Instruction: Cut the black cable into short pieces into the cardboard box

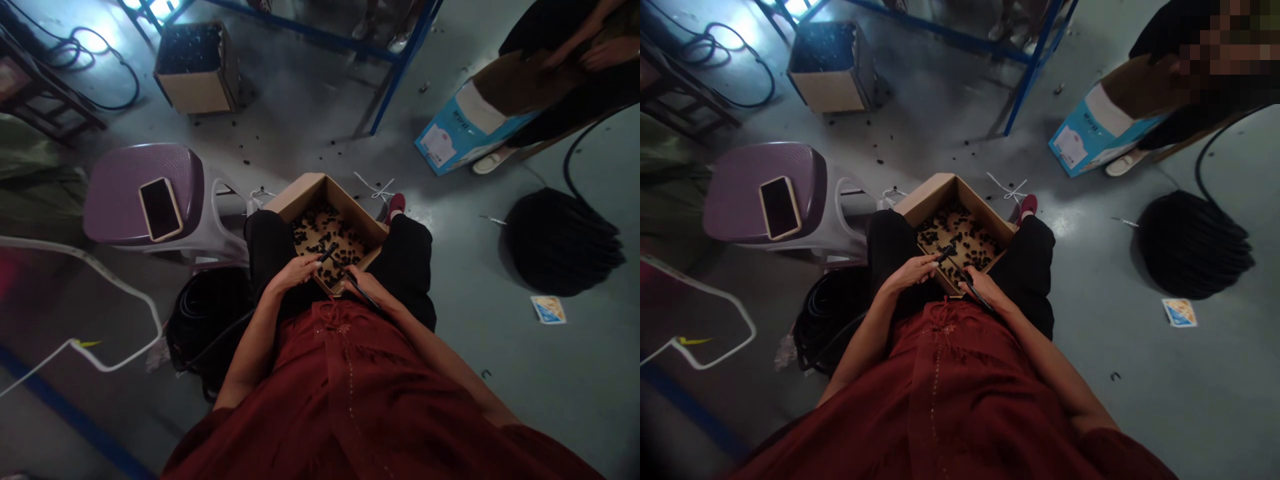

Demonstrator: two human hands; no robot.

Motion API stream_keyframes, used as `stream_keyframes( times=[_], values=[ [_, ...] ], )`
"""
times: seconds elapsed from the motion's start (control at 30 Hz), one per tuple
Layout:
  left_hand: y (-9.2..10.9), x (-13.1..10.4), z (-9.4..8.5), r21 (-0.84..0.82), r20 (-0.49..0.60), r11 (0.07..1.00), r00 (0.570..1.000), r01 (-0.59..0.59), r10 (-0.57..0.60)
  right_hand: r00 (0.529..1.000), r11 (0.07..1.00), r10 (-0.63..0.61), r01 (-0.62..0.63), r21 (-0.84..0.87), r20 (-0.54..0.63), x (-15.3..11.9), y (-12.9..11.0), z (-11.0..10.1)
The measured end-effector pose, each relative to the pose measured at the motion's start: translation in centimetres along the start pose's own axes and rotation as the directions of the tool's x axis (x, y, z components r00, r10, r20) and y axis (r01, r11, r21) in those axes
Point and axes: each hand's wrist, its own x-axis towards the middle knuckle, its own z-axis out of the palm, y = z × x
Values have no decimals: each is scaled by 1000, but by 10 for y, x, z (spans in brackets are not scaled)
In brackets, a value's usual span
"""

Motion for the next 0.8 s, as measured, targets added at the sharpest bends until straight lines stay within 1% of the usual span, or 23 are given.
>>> stream_keyframes(
  times=[0.13,0.4,0.8],
  values=[
    [-1,0,1,6,-2,1000,1000,-19,19,999,1000,28,-28,-13,-20,2,0,5],
    [-5,2,1,34,-14,999,999,-39,40,999,999,-2,1,-46,-40,6,6,10],
    [-12,6,1,42,-8,999,999,-32,32,999,998,6,-8,-60,-45,7,6,12]
  ],
)
